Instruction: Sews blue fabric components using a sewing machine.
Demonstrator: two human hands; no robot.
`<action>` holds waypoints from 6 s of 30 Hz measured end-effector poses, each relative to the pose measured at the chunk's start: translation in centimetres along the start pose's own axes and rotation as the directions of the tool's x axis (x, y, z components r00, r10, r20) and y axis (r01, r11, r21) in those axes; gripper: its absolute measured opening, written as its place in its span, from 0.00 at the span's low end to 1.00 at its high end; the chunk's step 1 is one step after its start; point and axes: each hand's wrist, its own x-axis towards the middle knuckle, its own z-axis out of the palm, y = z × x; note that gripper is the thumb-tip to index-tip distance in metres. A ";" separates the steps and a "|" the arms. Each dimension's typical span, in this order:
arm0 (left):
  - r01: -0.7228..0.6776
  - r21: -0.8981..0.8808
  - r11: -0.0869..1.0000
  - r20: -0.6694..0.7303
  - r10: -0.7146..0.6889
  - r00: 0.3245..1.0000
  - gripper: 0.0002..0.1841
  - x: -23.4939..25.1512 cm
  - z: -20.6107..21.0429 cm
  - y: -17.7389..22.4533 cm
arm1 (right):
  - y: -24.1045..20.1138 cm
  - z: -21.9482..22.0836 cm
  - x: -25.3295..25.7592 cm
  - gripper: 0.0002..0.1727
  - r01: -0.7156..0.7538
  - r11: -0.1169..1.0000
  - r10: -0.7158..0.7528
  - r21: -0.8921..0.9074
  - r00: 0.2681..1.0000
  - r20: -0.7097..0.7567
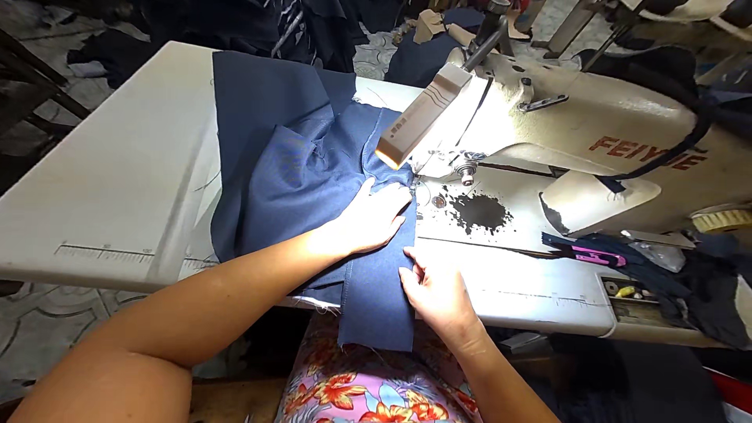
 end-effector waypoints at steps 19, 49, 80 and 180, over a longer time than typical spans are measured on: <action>0.065 -0.046 0.997 0.092 -0.060 0.994 0.27 -2.5 -2.1 1.9 | 6.1 -1.0 -2.2 0.13 0.666 0.745 -0.666 -0.024 0.742 -0.081; -0.041 -0.032 0.999 0.008 0.042 0.999 0.22 -5.6 -2.4 2.9 | 6.6 -2.0 -0.5 0.14 0.651 0.744 -0.663 -0.151 0.747 -0.042; -0.036 -0.063 0.997 0.045 0.039 0.998 0.22 -3.8 -3.2 1.2 | 7.7 -2.2 5.0 0.18 0.646 0.751 -0.654 -0.138 0.756 -0.023; 0.443 -0.110 0.890 0.194 -0.418 0.887 0.25 5.1 -7.9 -5.3 | 6.5 -4.2 12.0 0.14 0.221 0.953 -0.228 0.206 0.974 0.010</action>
